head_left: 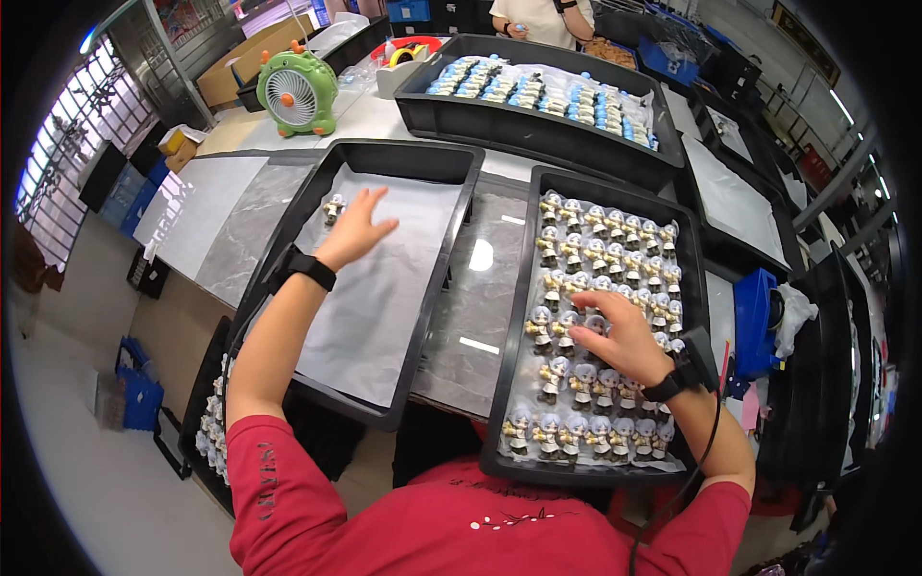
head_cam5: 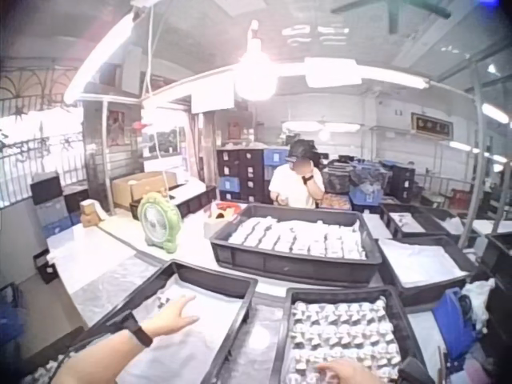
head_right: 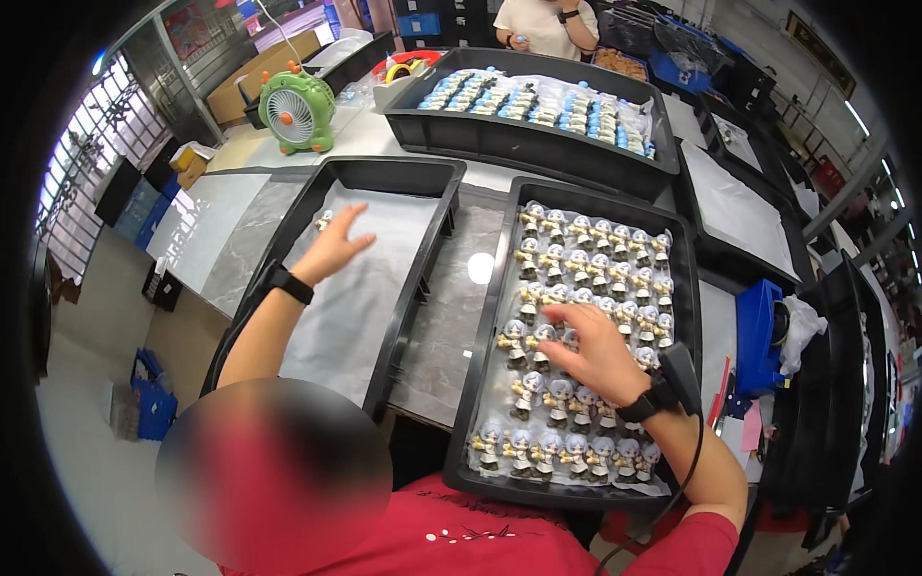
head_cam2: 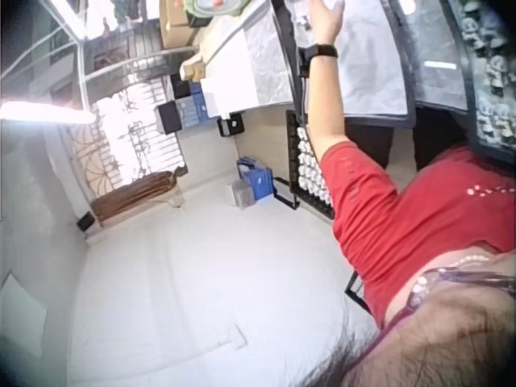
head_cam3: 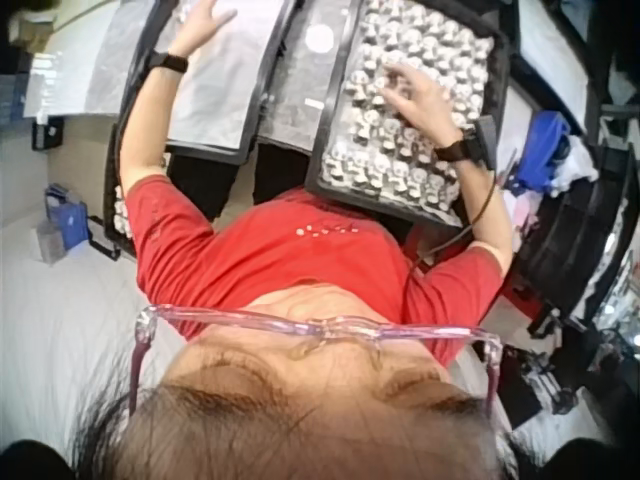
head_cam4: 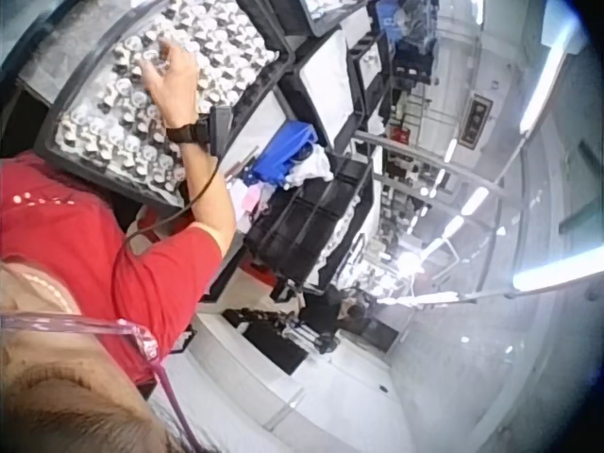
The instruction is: Inspecting small plastic figurines and placing them neatly into a paper-lined tray.
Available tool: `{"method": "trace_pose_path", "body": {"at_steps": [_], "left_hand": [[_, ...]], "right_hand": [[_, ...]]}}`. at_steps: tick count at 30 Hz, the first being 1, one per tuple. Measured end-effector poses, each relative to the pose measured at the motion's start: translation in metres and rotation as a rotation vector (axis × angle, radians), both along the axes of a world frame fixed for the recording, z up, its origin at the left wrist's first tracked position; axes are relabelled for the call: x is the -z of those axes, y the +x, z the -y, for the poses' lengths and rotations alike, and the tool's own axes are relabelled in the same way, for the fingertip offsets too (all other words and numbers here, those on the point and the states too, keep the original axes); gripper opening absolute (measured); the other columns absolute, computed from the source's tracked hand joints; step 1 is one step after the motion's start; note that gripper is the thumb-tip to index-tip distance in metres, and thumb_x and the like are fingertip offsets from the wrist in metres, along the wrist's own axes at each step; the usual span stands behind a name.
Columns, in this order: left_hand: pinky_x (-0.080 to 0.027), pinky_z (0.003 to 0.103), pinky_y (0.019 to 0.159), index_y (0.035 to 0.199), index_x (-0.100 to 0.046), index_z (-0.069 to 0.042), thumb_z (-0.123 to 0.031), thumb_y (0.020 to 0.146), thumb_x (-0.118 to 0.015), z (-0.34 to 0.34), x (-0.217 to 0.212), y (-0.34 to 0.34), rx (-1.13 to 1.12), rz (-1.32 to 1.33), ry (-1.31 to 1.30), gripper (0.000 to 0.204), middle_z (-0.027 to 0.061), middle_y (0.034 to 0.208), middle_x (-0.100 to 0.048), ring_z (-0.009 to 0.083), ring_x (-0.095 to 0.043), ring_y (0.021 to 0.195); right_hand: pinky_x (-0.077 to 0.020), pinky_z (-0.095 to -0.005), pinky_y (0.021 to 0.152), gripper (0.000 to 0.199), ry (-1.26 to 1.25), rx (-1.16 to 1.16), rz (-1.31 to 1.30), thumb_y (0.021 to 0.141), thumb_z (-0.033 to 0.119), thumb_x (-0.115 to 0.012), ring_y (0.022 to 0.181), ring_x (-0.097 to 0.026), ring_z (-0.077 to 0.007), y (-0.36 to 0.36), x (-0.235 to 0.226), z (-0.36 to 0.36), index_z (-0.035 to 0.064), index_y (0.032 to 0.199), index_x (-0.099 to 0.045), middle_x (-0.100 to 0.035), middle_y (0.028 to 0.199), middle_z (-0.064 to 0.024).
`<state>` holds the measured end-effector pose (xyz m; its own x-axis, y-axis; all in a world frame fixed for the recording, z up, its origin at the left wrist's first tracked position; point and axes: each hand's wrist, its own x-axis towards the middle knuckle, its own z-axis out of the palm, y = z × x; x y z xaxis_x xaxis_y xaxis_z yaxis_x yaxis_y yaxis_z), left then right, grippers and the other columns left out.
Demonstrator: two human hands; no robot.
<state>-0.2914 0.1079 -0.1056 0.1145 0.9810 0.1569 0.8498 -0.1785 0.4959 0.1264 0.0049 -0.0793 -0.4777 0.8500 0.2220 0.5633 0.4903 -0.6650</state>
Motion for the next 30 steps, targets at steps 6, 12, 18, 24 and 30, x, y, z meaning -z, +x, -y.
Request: {"method": "trace_pose_path", "body": {"at_steps": [6,12,18,24,30], "left_hand": [[-0.038,0.032,0.092,0.128,-0.046,-0.011,-0.021,0.088,-0.059,0.063,-0.108,0.103,0.148,1.11,-0.313,0.044,0.0034,0.125,-0.048,0.0137,-0.048,0.11],[-0.038,0.029,0.093,0.129,-0.043,-0.011,-0.016,0.088,-0.058,0.101,-0.086,0.163,0.363,1.223,-0.69,0.044,0.0011,0.125,-0.045,0.0096,-0.045,0.111],[-0.039,0.026,0.093,0.138,-0.031,-0.007,-0.007,0.088,-0.057,0.117,-0.063,0.178,0.353,1.247,-0.76,0.056,0.0068,0.131,-0.038,0.01,-0.046,0.109],[-0.041,0.029,0.093,0.143,-0.024,-0.008,-0.001,0.085,-0.058,0.128,-0.065,0.205,0.48,1.23,-0.788,0.067,0.0086,0.129,-0.04,0.0119,-0.047,0.109],[-0.046,0.027,0.087,0.137,-0.035,-0.007,0.001,0.084,-0.059,0.124,-0.054,0.216,0.471,1.248,-0.741,0.059,0.0051,0.116,-0.05,0.0095,-0.052,0.1]], "right_hand": [[-0.0348,-0.039,0.087,0.063,0.204,-0.178,0.311,0.064,0.035,-0.076,0.103,-0.05,-0.0273,-0.03,0.007,-0.007,0.0057,0.114,-0.052,-0.055,0.108,-0.0099],[-0.0325,-0.0389,0.09,0.07,0.242,-0.159,0.327,0.063,0.03,-0.076,0.103,-0.05,-0.0277,-0.033,0.018,-0.003,0.0053,0.122,-0.047,-0.055,0.109,-0.0102],[-0.0374,-0.0382,0.094,0.084,0.236,-0.113,-0.112,0.063,0.018,-0.081,0.108,-0.051,-0.0258,-0.022,-0.019,0.02,0.005,0.133,-0.036,-0.054,0.118,-0.012],[-0.042,-0.0357,0.093,0.09,0.273,-0.114,-0.325,0.062,0.014,-0.082,0.109,-0.052,-0.0244,-0.012,-0.017,0.03,0.0037,0.136,-0.031,-0.05,0.124,-0.0157],[-0.041,-0.0359,0.094,0.084,0.232,-0.118,-0.235,0.061,0.013,-0.082,0.11,-0.05,-0.0256,-0.009,-0.024,0.029,0.0053,0.132,-0.037,-0.049,0.126,-0.0119]]}}
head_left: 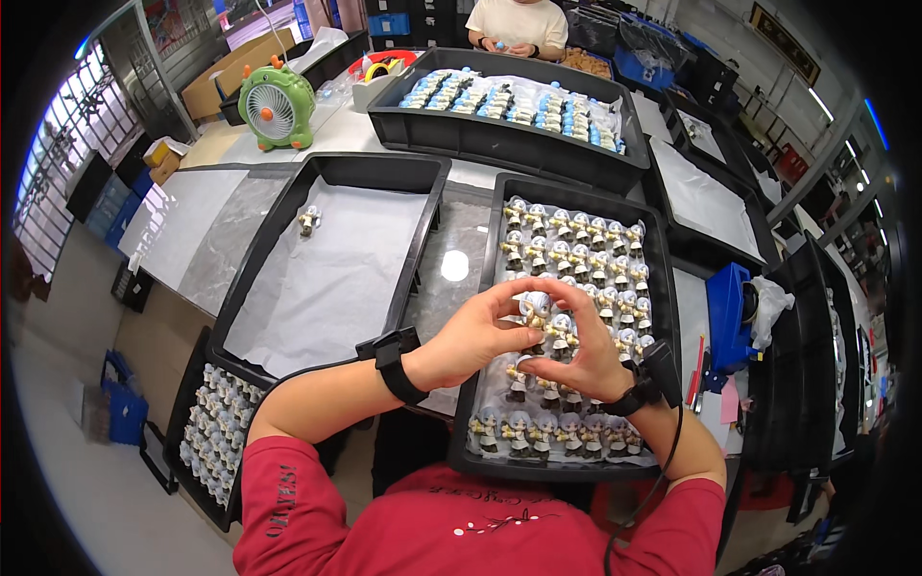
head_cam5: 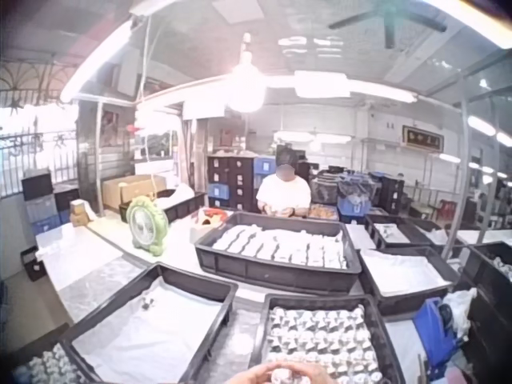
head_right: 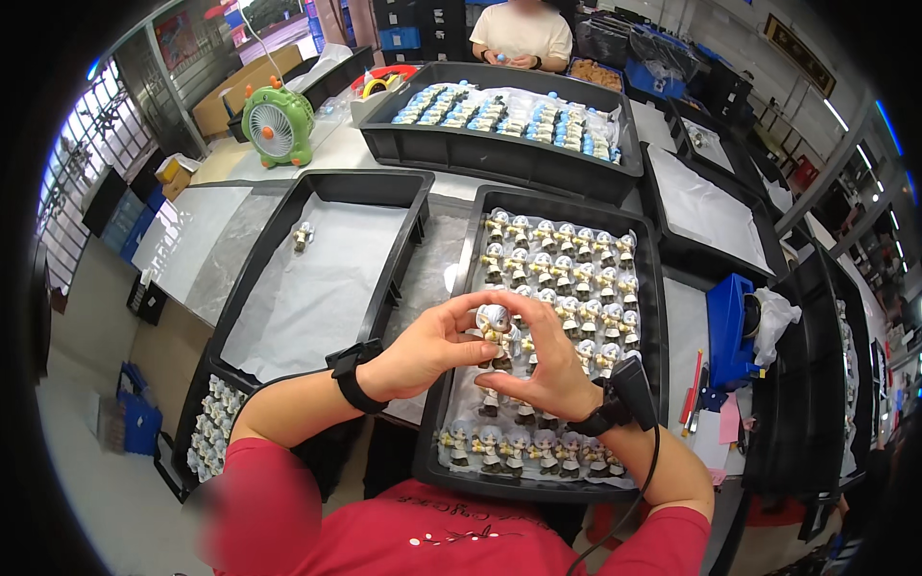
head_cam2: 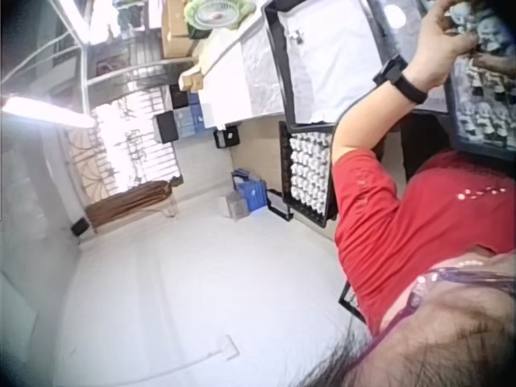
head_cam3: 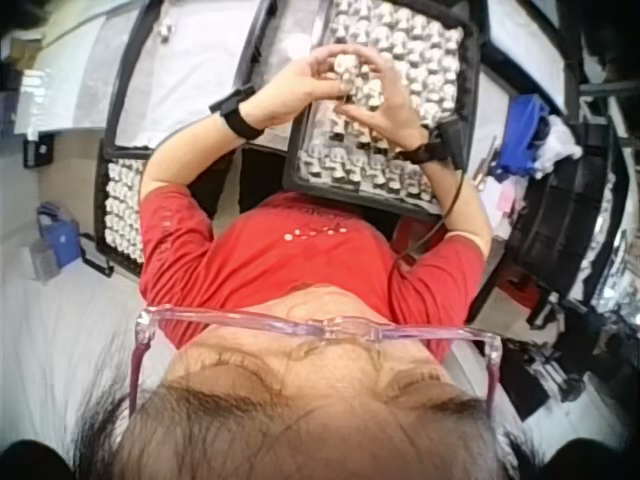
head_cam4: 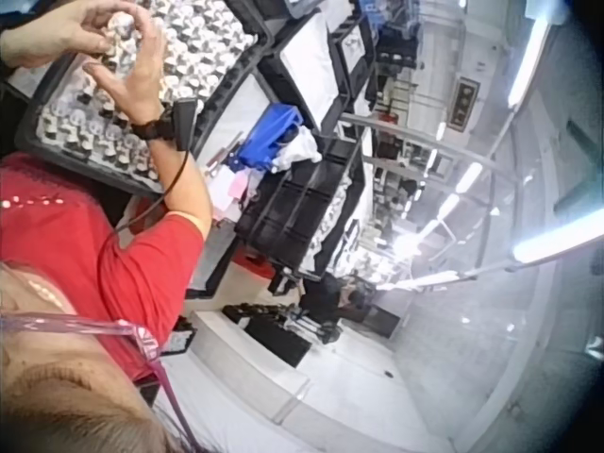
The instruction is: Inspecting small plastic figurines and placing them neatly into a paper-lined tray.
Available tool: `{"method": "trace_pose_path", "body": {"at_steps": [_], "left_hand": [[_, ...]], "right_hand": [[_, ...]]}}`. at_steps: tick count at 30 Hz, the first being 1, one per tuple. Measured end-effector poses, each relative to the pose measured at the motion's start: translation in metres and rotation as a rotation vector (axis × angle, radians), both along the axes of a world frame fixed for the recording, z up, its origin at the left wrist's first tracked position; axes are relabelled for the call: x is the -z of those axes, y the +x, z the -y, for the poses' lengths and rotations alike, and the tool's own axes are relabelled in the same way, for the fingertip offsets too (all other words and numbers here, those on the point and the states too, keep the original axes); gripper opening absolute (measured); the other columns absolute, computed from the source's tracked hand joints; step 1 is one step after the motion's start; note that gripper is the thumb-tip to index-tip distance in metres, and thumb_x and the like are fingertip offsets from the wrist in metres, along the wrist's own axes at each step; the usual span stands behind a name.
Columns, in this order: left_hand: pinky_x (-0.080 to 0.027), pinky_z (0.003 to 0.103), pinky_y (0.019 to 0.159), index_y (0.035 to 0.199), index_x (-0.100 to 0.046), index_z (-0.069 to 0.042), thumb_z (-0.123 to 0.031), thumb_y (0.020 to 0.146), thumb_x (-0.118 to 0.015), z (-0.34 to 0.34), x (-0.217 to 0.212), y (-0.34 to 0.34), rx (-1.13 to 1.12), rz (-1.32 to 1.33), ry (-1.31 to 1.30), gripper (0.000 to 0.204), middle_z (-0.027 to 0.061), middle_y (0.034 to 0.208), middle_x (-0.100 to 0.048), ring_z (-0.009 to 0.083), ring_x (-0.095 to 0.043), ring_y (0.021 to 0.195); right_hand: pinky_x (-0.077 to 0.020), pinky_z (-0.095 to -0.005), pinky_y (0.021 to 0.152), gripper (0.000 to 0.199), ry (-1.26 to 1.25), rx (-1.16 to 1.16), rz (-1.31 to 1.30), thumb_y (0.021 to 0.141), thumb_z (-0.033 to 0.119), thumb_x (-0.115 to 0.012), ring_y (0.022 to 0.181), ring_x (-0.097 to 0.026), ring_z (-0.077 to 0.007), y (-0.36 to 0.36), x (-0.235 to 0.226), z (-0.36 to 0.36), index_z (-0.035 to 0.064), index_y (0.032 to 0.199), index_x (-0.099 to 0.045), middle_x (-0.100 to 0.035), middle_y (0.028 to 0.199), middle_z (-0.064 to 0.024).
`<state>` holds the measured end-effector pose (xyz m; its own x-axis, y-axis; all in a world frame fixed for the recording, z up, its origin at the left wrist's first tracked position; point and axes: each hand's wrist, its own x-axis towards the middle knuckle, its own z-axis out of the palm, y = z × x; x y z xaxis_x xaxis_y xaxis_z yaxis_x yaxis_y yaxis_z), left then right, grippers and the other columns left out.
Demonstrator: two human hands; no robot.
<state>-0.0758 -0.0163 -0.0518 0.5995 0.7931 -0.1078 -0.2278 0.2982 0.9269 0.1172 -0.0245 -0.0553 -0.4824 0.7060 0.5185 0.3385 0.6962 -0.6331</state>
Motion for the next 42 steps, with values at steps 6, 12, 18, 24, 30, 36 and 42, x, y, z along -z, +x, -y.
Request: {"method": "trace_pose_path", "body": {"at_steps": [6,12,18,24,30,36,42], "left_hand": [[-0.047,0.026,0.085,0.134,-0.038,-0.005,-0.001,0.084,-0.061,0.005,0.004,0.005,-0.059,-0.017,0.056,0.055,0.0052,0.116,-0.052,0.0099,-0.054,0.097],[-0.049,0.027,0.082,0.132,-0.04,-0.005,-0.004,0.084,-0.063,0.005,0.005,0.002,-0.07,0.023,0.07,0.054,0.0076,0.114,-0.053,0.0115,-0.056,0.096],[-0.047,0.027,0.082,0.126,-0.041,-0.007,-0.011,0.085,-0.064,0.009,0.007,0.002,-0.097,0.063,0.0,0.047,0.0077,0.11,-0.054,0.0107,-0.054,0.098],[-0.047,0.026,0.079,0.123,-0.043,-0.008,-0.014,0.09,-0.059,0.008,0.002,0.002,-0.052,0.214,-0.185,0.038,0.0057,0.107,-0.057,0.0107,-0.057,0.095],[-0.05,0.027,0.082,0.118,-0.049,-0.005,-0.017,0.091,-0.058,0.006,0.007,0.001,-0.074,0.002,-0.017,0.031,0.0047,0.114,-0.056,0.0114,-0.057,0.101],[-0.047,0.028,0.088,0.127,-0.044,-0.003,-0.024,0.094,-0.052,0.005,0.004,0.002,0.126,0.296,-0.222,0.039,0.0049,0.113,-0.055,0.016,-0.056,0.105],[-0.045,0.03,0.093,0.137,-0.033,-0.004,-0.024,0.098,-0.042,0.006,-0.001,0.004,0.131,0.336,-0.258,0.045,0.0073,0.126,-0.048,0.0201,-0.052,0.114]], "right_hand": [[-0.0412,-0.0368,0.093,0.077,-0.084,0.0,-0.029,0.06,0.012,-0.081,0.107,-0.05,-0.0263,0.002,0.009,-0.003,0.0069,0.127,-0.042,-0.05,0.123,-0.0107],[-0.0408,-0.0374,0.094,0.076,-0.09,0.008,-0.058,0.061,0.011,-0.08,0.109,-0.05,-0.0274,0.001,0.006,0.0,0.0068,0.126,-0.043,-0.05,0.121,-0.0114],[-0.0409,-0.0385,0.093,0.079,-0.052,0.017,-0.082,0.061,0.009,-0.08,0.11,-0.05,-0.0297,0.0,0.009,0.003,0.0061,0.128,-0.039,-0.048,0.122,-0.0141],[-0.0428,-0.0394,0.09,0.082,-0.032,0.057,-0.183,0.059,0.007,-0.08,0.108,-0.051,-0.0305,-0.001,0.009,0.007,0.0036,0.129,-0.037,-0.049,0.12,-0.0151],[-0.042,-0.0397,0.089,0.094,0.247,-0.018,0.0,0.055,0.008,-0.083,0.108,-0.05,-0.0306,0.002,0.007,0.0,0.0027,0.135,-0.033,-0.052,0.12,-0.0153],[-0.0393,-0.0405,0.094,0.1,0.08,0.01,-0.077,0.055,0.011,-0.085,0.111,-0.049,-0.0293,-0.002,0.004,0.006,0.004,0.137,-0.028,-0.052,0.121,-0.0145],[-0.0389,-0.039,0.094,0.097,-0.02,0.048,-0.102,0.055,0.013,-0.085,0.111,-0.05,-0.0277,0.0,0.004,0.01,0.0048,0.135,-0.03,-0.052,0.121,-0.014]]}}
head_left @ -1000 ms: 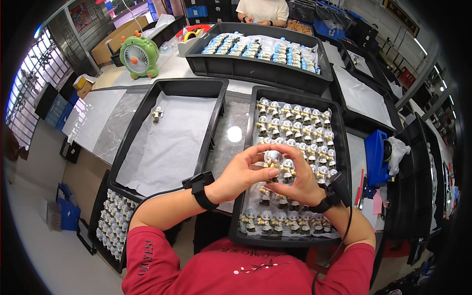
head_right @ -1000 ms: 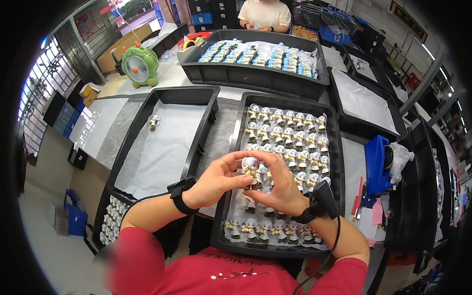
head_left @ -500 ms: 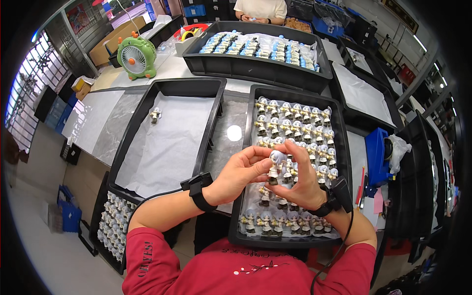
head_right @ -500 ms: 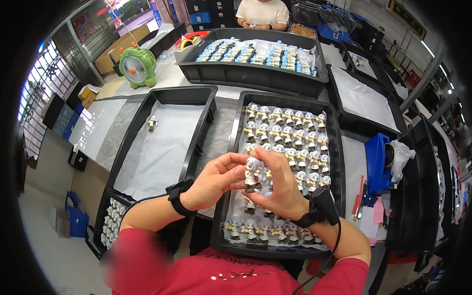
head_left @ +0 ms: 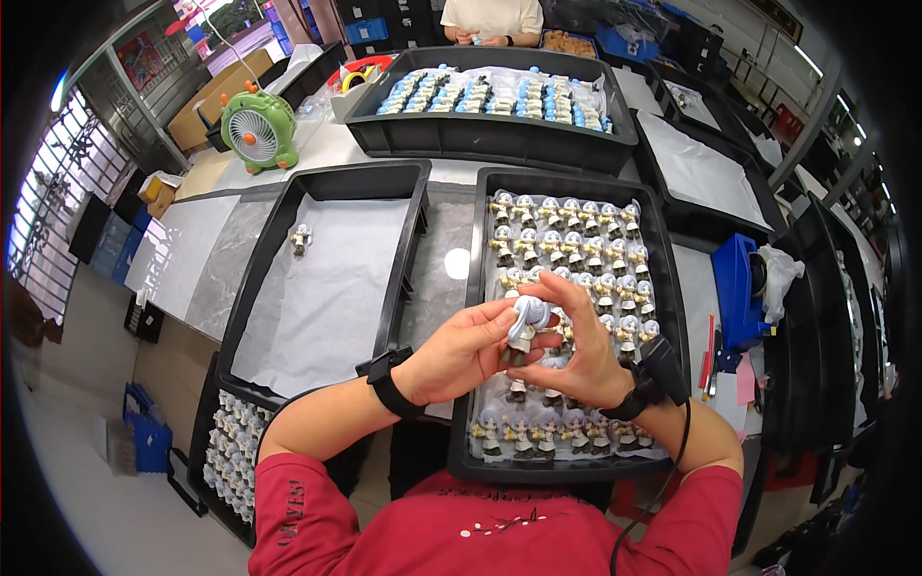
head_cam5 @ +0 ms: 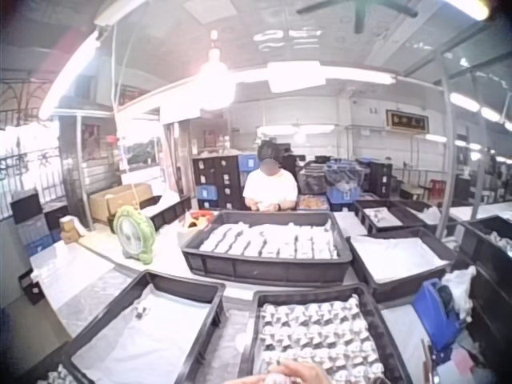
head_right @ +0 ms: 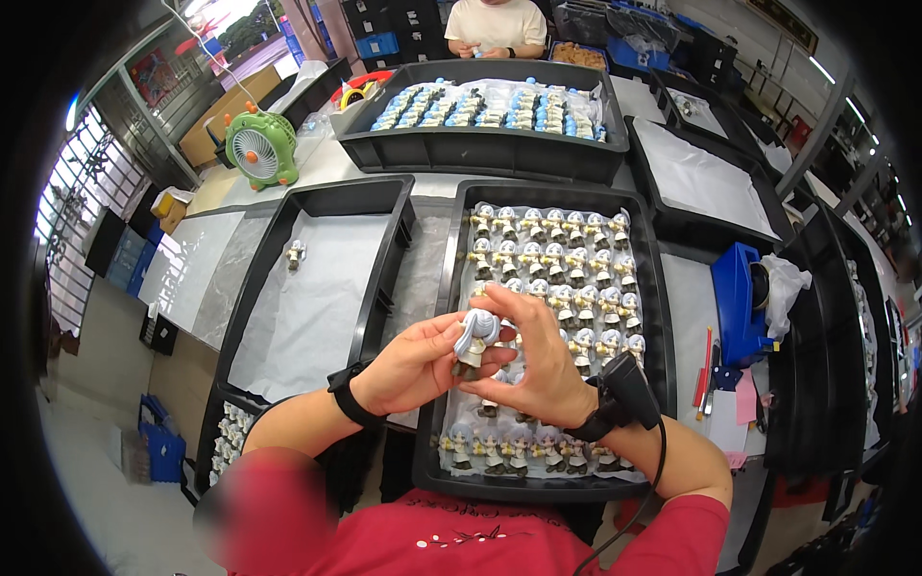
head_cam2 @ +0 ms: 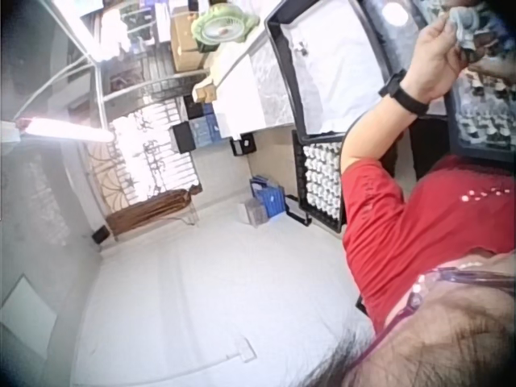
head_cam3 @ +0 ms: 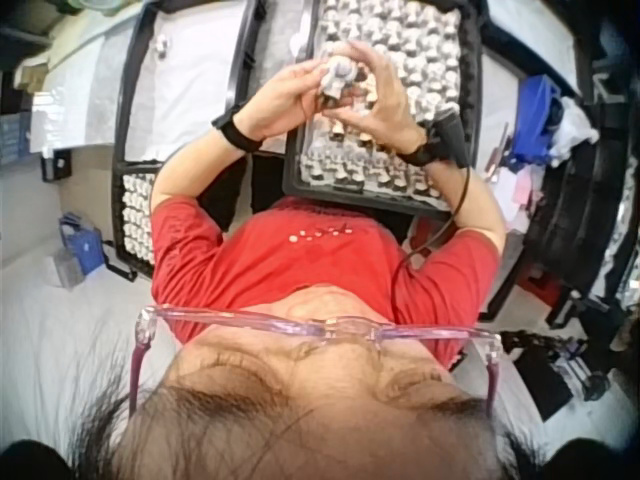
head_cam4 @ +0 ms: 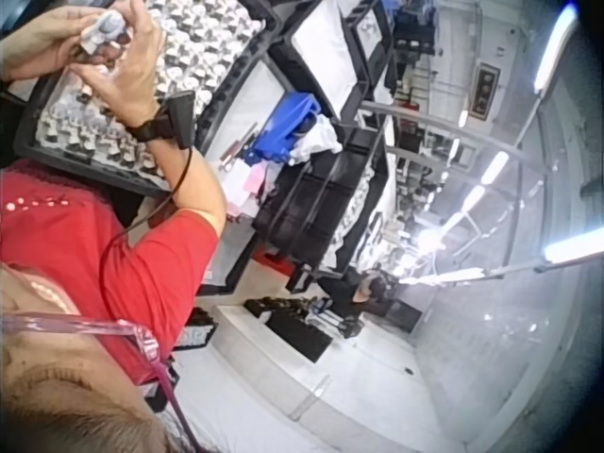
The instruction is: Inspecting small plastic figurines and placing them neatly into a paper-lined tray.
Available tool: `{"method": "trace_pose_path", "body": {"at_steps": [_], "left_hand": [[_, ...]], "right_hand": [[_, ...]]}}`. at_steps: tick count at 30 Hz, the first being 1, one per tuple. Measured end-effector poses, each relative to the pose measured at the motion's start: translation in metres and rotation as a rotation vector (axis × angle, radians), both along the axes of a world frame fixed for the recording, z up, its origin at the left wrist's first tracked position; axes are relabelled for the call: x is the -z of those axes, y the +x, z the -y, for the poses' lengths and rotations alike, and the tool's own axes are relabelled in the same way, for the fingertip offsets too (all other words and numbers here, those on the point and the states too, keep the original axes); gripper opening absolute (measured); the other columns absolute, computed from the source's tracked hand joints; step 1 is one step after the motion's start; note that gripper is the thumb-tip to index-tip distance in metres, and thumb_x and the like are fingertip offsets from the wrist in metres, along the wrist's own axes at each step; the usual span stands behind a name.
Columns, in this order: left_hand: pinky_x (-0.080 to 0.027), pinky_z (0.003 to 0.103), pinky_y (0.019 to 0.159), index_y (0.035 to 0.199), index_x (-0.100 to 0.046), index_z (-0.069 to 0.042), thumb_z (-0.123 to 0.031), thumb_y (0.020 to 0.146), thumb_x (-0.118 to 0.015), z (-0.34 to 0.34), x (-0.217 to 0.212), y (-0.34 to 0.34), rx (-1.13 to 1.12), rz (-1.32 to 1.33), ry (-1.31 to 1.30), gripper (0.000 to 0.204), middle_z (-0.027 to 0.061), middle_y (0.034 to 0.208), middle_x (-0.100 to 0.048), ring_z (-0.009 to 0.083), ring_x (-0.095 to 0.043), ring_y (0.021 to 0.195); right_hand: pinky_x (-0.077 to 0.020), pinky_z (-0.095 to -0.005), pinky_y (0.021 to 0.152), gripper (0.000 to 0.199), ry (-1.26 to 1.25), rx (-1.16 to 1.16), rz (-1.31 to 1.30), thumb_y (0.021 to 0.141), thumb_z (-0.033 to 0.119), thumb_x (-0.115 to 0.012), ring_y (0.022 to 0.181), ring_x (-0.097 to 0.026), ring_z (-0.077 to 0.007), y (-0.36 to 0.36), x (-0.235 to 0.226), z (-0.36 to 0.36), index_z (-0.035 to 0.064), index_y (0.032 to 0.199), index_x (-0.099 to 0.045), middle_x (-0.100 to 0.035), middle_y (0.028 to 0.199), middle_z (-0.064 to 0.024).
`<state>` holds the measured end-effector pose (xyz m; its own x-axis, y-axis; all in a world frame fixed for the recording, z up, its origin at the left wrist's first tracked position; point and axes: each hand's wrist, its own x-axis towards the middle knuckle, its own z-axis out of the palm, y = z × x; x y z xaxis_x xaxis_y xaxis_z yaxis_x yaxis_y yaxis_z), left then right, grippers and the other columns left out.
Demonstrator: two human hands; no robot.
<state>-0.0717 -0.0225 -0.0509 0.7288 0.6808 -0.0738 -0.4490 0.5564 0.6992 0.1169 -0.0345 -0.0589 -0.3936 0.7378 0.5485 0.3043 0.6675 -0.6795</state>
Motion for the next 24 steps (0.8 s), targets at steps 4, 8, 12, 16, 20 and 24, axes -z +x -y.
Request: {"method": "trace_pose_path", "body": {"at_steps": [4,8,12,16,20,24], "left_hand": [[-0.044,0.032,0.095,0.137,-0.032,-0.004,-0.026,0.098,-0.041,-0.002,0.001,0.0,0.031,0.016,-0.017,0.046,0.0081,0.128,-0.047,0.0213,-0.051,0.116],[-0.043,0.033,0.095,0.137,-0.033,-0.004,-0.027,0.098,-0.042,-0.005,-0.001,-0.001,0.054,0.023,0.001,0.046,0.0086,0.129,-0.047,0.0219,-0.051,0.117],[-0.044,0.034,0.095,0.136,-0.033,-0.004,-0.027,0.098,-0.042,-0.006,0.001,-0.003,0.065,0.047,-0.036,0.046,0.0089,0.129,-0.048,0.0222,-0.051,0.117],[-0.045,0.038,0.094,0.136,-0.033,-0.004,-0.025,0.094,-0.05,-0.002,-0.001,-0.01,0.052,0.032,-0.022,0.05,0.0094,0.128,-0.047,0.0239,-0.051,0.116],[-0.046,0.036,0.093,0.132,-0.038,-0.004,-0.019,0.094,-0.05,-0.007,-0.008,-0.018,0.03,-0.031,-0.007,0.043,0.0086,0.121,-0.053,0.0201,-0.055,0.11],[-0.046,0.033,0.093,0.131,-0.04,-0.005,-0.021,0.094,-0.051,-0.019,-0.03,-0.046,-0.074,-0.037,0.136,0.042,0.0085,0.128,-0.05,0.0186,-0.055,0.112]], "right_hand": [[-0.0385,-0.0382,0.094,0.088,-0.081,0.004,-0.07,0.056,0.016,-0.084,0.11,-0.048,-0.0278,0.002,0.001,-0.001,0.0046,0.13,-0.037,-0.053,0.12,-0.0111],[-0.0427,-0.0348,0.093,0.088,-0.03,-0.039,-0.005,0.059,0.011,-0.084,0.115,-0.05,-0.0245,0.005,-0.004,-0.005,0.0063,0.131,-0.034,-0.048,0.126,-0.0141],[-0.0428,-0.0342,0.091,0.08,-0.008,-0.028,0.038,0.059,0.011,-0.083,0.115,-0.048,-0.0239,0.005,-0.007,-0.006,0.0073,0.126,-0.04,-0.049,0.126,-0.0106],[-0.0389,-0.0368,0.095,0.079,0.044,-0.049,0.09,0.058,0.012,-0.083,0.117,-0.045,-0.026,-0.002,-0.01,-0.01,0.0074,0.125,-0.041,-0.051,0.125,-0.0092],[-0.0336,-0.0414,0.101,0.078,0.032,-0.055,0.093,0.059,0.015,-0.082,0.119,-0.041,-0.0308,0.006,-0.013,-0.003,0.0066,0.126,-0.041,-0.048,0.127,-0.0115],[-0.0307,-0.042,0.103,0.08,0.047,-0.053,0.085,0.06,0.016,-0.082,0.122,-0.04,-0.0305,0.006,-0.012,-0.004,0.0056,0.128,-0.041,-0.047,0.129,-0.0127]]}}
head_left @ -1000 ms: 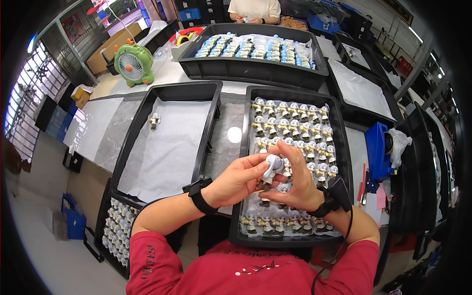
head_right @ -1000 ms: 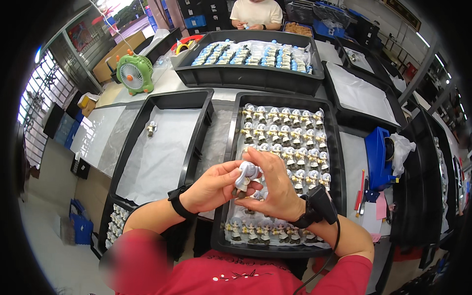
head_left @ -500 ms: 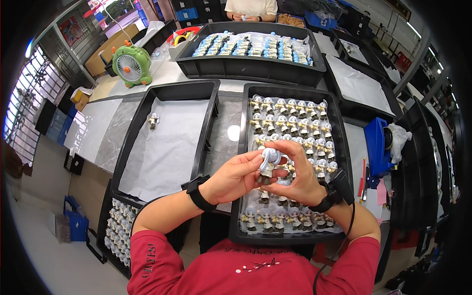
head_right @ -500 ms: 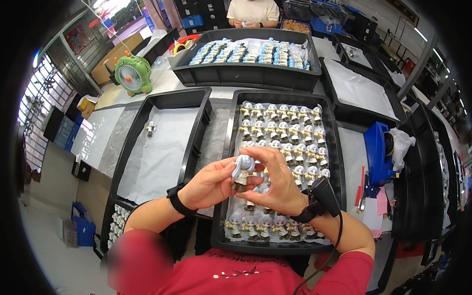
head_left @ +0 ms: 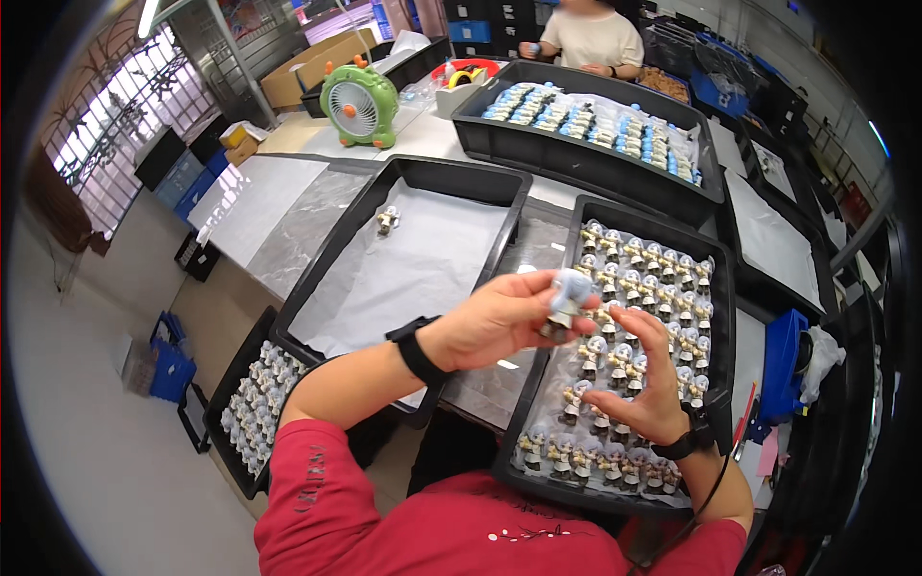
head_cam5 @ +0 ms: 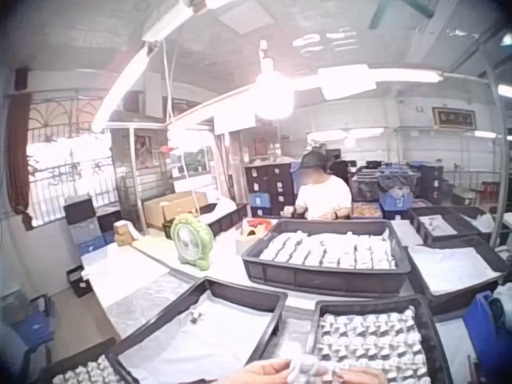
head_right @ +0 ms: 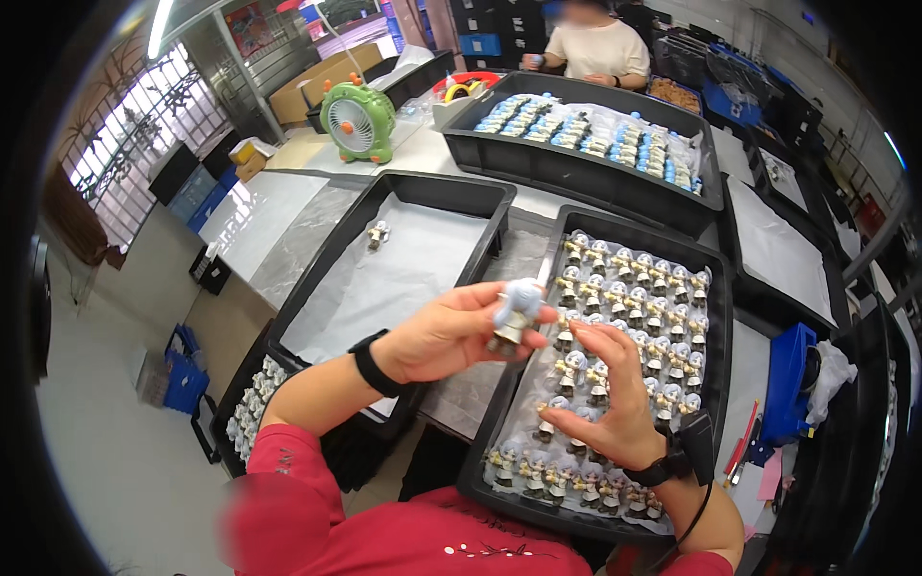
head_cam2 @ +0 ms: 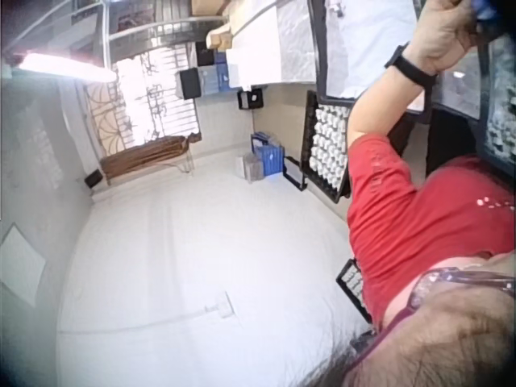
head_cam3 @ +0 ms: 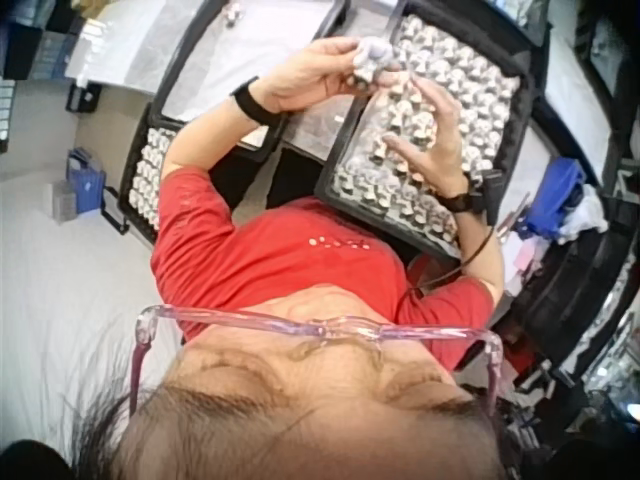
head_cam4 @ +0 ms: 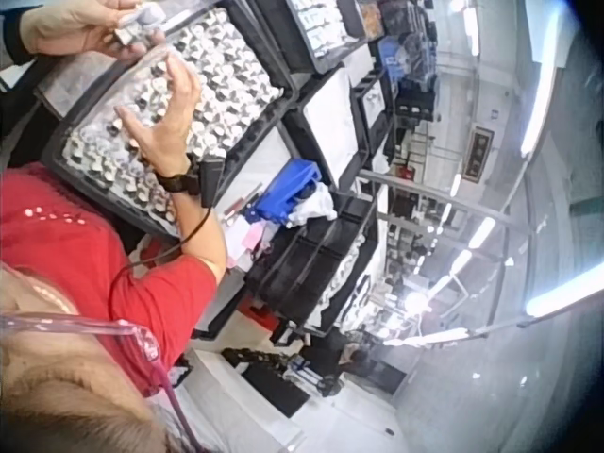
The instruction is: Inspecting small plastic figurines and placing them neatly into a paper-lined tray.
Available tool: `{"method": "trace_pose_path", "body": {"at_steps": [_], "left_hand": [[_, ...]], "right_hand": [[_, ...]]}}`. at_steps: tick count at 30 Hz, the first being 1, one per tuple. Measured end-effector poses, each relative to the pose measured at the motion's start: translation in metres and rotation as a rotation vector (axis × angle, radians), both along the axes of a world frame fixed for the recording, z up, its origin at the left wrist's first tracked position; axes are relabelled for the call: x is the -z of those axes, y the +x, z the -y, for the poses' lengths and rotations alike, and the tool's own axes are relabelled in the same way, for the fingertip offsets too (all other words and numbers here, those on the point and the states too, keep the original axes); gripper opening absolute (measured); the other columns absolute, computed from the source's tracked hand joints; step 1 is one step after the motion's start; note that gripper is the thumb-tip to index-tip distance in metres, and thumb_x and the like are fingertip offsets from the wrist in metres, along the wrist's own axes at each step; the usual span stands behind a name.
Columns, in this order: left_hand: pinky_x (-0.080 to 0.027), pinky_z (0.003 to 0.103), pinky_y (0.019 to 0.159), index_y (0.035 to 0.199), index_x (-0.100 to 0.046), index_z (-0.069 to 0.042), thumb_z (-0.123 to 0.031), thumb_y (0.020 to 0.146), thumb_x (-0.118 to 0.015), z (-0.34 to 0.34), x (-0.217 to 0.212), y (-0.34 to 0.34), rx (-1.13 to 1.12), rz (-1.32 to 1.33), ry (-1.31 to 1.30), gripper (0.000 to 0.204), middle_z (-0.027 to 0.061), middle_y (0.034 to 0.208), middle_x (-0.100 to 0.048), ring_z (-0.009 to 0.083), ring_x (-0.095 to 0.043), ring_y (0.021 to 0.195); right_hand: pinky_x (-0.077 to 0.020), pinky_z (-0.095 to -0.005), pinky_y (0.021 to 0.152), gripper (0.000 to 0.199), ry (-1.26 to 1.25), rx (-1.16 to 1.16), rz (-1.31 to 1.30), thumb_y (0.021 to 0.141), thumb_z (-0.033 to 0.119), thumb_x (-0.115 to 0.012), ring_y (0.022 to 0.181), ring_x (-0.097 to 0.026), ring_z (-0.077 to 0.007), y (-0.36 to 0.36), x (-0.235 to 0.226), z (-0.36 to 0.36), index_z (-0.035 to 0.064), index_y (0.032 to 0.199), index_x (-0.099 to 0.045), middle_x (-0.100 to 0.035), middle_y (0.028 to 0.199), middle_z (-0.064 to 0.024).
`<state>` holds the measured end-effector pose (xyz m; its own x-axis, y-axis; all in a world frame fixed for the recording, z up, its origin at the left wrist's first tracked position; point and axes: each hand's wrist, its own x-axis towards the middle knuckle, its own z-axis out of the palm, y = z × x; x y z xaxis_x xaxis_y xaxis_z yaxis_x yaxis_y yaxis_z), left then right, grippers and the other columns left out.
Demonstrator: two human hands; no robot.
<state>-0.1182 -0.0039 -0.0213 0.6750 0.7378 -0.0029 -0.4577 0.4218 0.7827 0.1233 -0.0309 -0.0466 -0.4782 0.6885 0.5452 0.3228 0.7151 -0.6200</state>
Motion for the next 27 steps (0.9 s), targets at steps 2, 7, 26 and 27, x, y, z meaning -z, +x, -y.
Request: {"method": "trace_pose_path", "body": {"at_steps": [2,7,26,27], "left_hand": [[-0.045,0.032,0.095,0.132,-0.039,-0.007,-0.02,0.094,-0.05,-0.001,0.001,-0.007,-0.027,0.008,0.0,0.042,0.0073,0.131,-0.048,0.0191,-0.052,0.116],[-0.041,0.034,0.099,0.137,-0.033,-0.007,-0.018,0.093,-0.052,0.0,0.02,-0.003,0.022,0.025,-0.084,0.05,0.0105,0.137,-0.042,0.0226,-0.047,0.122],[-0.045,0.034,0.093,0.132,-0.037,-0.013,-0.016,0.092,-0.054,0.006,0.027,0.008,0.095,-0.063,-0.116,0.043,0.003,0.131,-0.046,0.0152,-0.051,0.113],[-0.045,0.034,0.093,0.132,-0.037,-0.013,-0.016,0.092,-0.054,0.006,0.027,0.009,0.098,-0.062,-0.117,0.043,0.003,0.131,-0.046,0.0152,-0.051,0.113]], "right_hand": [[-0.0292,-0.0417,0.104,0.079,0.042,0.0,0.053,0.062,0.018,-0.081,0.123,-0.039,-0.03,0.001,-0.001,-0.002,0.0052,0.129,-0.041,-0.047,0.128,-0.0129],[-0.0346,-0.0438,0.098,0.07,0.069,0.014,0.043,0.064,0.017,-0.079,0.113,-0.045,-0.0317,-0.005,-0.002,-0.004,0.0051,0.125,-0.047,-0.05,0.122,-0.0122],[-0.0369,-0.04,0.085,0.045,0.334,-0.011,0.271,0.064,0.017,-0.077,0.105,-0.048,-0.0258,-0.009,-0.004,0.0,0.0149,0.106,-0.061,-0.049,0.11,-0.0051],[-0.0369,-0.04,0.085,0.045,0.333,-0.01,0.272,0.064,0.017,-0.077,0.105,-0.048,-0.0258,-0.008,-0.006,-0.002,0.0149,0.106,-0.061,-0.049,0.11,-0.0051]]}}
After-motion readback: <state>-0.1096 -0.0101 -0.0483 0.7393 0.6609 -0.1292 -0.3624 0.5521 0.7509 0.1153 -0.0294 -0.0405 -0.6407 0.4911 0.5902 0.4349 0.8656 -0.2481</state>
